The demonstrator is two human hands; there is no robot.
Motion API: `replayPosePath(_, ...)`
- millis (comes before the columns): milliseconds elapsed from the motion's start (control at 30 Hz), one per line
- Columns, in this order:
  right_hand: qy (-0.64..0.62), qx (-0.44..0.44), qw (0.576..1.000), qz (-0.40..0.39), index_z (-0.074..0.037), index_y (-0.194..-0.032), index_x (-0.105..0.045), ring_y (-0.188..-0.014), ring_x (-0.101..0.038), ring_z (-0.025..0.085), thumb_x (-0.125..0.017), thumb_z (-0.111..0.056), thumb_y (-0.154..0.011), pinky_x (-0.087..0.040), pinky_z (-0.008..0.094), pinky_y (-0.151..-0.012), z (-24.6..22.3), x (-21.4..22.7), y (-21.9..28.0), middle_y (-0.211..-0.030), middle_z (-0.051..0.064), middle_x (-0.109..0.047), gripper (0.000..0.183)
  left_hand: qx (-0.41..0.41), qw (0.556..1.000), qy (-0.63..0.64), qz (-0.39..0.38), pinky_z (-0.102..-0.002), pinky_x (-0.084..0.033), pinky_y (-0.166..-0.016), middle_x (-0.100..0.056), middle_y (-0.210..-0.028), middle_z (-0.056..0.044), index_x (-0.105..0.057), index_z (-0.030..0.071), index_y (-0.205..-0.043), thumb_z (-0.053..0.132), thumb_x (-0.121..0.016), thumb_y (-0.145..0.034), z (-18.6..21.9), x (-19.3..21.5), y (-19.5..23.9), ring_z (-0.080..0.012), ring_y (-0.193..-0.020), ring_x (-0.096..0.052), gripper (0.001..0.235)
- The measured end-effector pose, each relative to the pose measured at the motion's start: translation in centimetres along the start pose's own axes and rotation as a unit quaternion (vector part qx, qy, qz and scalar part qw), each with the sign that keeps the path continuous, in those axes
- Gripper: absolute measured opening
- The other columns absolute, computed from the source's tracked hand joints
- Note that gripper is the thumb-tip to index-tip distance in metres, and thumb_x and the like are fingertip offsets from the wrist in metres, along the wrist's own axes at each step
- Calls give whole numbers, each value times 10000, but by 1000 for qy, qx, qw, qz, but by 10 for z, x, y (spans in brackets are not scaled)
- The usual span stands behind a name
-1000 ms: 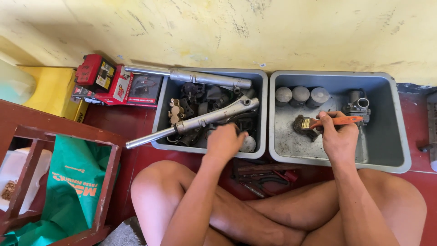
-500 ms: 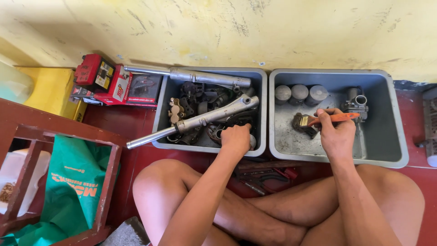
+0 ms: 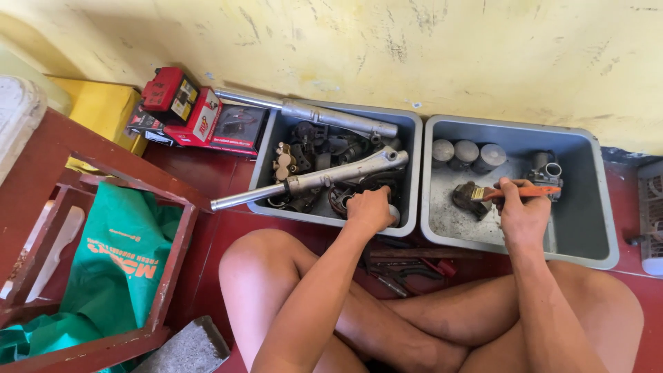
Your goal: Cleaning and inspecting motorcycle engine components like pistons and a carburetor using a brush.
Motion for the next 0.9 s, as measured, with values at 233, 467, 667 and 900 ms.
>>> replayPosePath(233,-12,12,1000,16,-55,-932,-680,-548,-474,89,-642,-252,-1054,-367,260,-481,17,9,-8,-719,58,-665,235,6,1000,18,0,-532,-504,-901,-700,-1209,-186,-509,176,-1444,376,-552,-987,0,-6,-6,-446,-1144,-641,501)
replayPosePath(467,-12,58,998,27,-41,-921,-732,-561,-583,122,-676,-165,-1035,-510,239,-527,1,5,3,-631,121,-615,177,-23,998,29,59,-655,-554,-859,-718,-1144,-310,-557,104,-1464,333,-668,-908,1,-16,-31,-535,-1074,-702,611)
replayPosePath(667,16,61,998,17,-66,-916,-745,-568,-603,137,-686,-181,-1024,-515,259,-534,1,3,4,-637,124,-632,168,-40,997,38,50,-630,-552,-890,-729,-1121,-287,-622,112,-1380,321,-723,-831,5,-4,-6,-530,-1094,-699,596)
replayPosePath(900,-30,47,998,40,-45,-938,-725,-562,-568,109,-657,-174,-1042,-494,221,-524,15,22,-12,-644,113,-611,180,-29,993,75,89,-598,-549,-937,-729,-1139,-263,-608,127,-1348,415,-737,-818,9,48,56,-494,-1151,-693,616)
Point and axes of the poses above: each hand's wrist, its own y-axis away from the middle knuckle, its own x-axis out of the back of the hand, z = x × y, the point moved 9 cm from there along -y, towards the middle knuckle
